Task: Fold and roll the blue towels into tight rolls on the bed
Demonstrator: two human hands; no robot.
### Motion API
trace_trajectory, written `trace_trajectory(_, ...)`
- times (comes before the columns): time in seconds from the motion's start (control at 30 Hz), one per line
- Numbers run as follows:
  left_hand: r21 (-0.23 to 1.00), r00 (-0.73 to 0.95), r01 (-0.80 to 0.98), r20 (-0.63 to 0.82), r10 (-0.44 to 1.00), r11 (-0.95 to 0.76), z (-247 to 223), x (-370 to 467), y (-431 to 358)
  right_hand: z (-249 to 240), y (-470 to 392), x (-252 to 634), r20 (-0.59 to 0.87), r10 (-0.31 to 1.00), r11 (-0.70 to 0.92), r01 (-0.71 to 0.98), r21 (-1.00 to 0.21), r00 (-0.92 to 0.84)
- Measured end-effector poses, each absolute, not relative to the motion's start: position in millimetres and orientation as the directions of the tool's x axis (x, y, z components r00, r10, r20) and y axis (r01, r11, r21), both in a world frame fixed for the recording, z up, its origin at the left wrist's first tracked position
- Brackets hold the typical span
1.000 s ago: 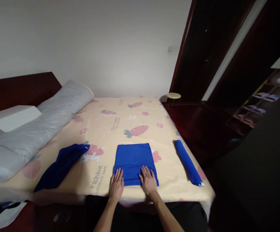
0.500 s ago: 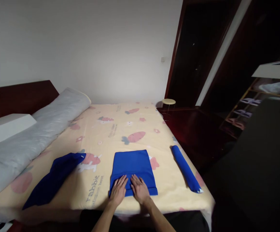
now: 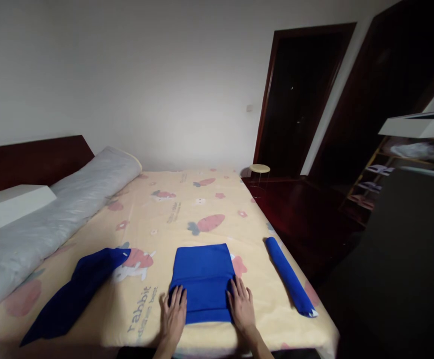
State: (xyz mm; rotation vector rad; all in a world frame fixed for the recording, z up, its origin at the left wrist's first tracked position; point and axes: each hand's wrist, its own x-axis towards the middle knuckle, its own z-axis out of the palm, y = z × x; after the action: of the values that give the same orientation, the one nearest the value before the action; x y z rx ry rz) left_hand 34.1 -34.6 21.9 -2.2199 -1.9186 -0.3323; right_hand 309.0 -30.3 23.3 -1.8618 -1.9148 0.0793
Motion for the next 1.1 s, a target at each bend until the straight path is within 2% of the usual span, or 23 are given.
trace_trajectory(0.1, 0.03, 0.109, 0.992, 0.316, 0.942, -0.125, 25.8, 38.6, -38.9, 32.0, -51.3, 304.8, 0.397, 0.915, 0.229, 0.903, -0.363, -0.072)
trace_trajectory(0.23, 0.086, 0.056, 0.992, 0.37, 0.927, -0.094, 34.4, 34.5, -42.9, 42.2, -80.5, 295.0, 0.34, 0.919, 0.342, 0.834, -0.433, -0.2)
trace_trajectory(0.4, 0.114, 0.174, 0.965, 0.397, 0.901, -0.236, 29.8, 35.3, -56.9, 48.0, -91.9, 294.9, 0.26, 0.938, 0.334, 0.801, -0.496, -0.23)
trace_trajectory(0.53, 0.182, 0.276, 0.918, 0.342, 0.898, -0.352, 24.8, 59.7, -74.6, 50.6, -88.9, 300.0, 0.227, 0.941, 0.333, 0.805, -0.492, -0.25)
trace_trajectory(0.7, 0.279, 0.236, 0.913, 0.232, 0.944, -0.297, 36.9, 62.4, -89.0, 41.0, -86.7, 315.5, 0.269, 0.943, 0.301, 0.851, -0.43, -0.198)
trace_trajectory(0.97, 0.224, 0.122, 0.959, 0.226, 0.967, -0.173, 48.2, 14.7, -85.2, 42.7, -85.1, 320.1, 0.287, 0.947, 0.241, 0.911, -0.333, -0.145)
trace_trajectory(1.1, 0.276, 0.134, 0.944, 0.172, 0.976, -0.178, 60.5, 15.0, -78.2, 54.0, -77.5, 316.4, 0.242, 0.961, 0.216, 0.907, -0.362, -0.132)
